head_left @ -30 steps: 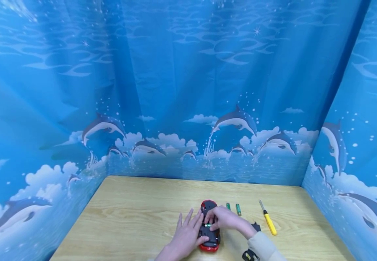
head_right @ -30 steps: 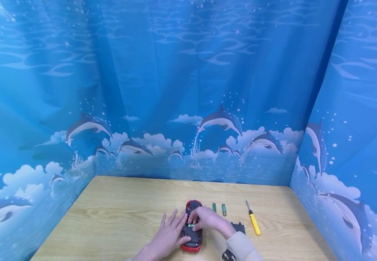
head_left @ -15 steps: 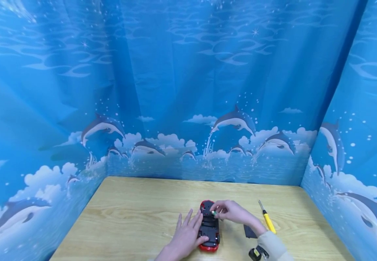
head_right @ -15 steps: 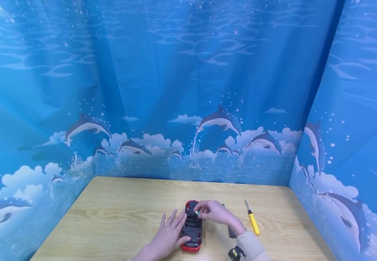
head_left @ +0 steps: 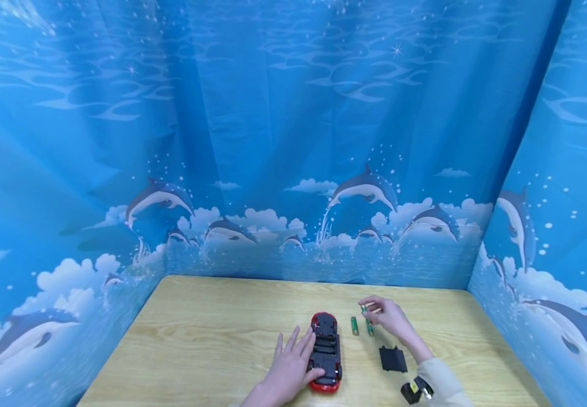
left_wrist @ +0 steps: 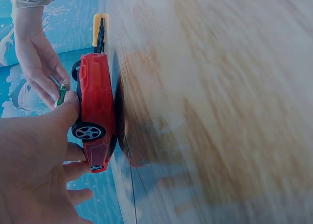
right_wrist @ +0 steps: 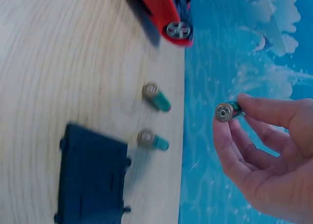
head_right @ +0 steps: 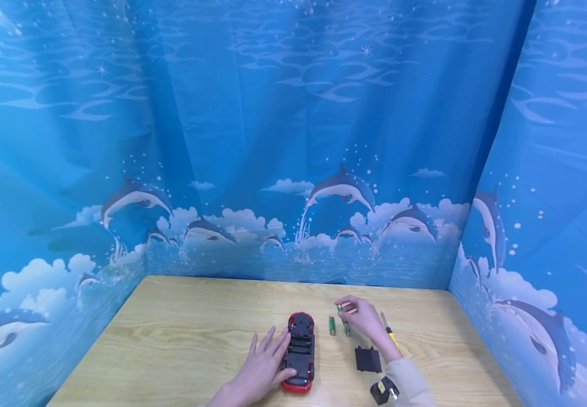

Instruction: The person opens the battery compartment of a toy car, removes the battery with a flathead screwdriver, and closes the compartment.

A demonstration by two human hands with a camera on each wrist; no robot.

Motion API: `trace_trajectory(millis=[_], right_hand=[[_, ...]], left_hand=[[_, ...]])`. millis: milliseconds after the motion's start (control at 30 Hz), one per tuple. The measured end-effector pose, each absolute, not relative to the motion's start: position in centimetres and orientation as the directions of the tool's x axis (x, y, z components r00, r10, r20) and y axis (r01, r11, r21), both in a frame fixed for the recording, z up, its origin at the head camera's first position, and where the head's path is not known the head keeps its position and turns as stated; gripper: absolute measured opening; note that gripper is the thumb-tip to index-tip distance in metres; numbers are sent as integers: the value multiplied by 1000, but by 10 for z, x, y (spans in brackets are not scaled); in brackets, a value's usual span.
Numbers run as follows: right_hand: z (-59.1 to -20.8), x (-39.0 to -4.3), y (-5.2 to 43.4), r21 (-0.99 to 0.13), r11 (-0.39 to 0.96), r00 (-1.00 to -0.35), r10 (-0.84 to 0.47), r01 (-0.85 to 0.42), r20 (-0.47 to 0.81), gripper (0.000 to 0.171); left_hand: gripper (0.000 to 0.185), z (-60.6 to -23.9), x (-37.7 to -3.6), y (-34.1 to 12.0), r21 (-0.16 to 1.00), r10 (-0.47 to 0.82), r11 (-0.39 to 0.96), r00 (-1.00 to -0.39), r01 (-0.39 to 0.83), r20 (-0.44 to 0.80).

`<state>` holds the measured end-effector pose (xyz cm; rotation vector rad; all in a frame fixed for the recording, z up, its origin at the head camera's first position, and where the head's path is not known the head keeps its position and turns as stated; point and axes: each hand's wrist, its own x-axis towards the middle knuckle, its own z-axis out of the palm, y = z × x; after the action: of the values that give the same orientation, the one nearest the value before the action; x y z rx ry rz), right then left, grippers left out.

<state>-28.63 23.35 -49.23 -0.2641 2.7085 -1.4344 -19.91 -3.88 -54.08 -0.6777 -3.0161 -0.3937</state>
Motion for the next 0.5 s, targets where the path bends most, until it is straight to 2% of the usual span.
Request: trace_trajectory(millis=[233,500], right_hand=[[-504,-295,252,-814,581,-999,-36,-18,-4,30],[-523,-305,273,-706,702,-996,53,90,-74,27]], left_hand=[[78,-541,-200,-39,230,418,875,-904,426,87],[79,-541,-199,-40,224,424,873,-901,434,94]])
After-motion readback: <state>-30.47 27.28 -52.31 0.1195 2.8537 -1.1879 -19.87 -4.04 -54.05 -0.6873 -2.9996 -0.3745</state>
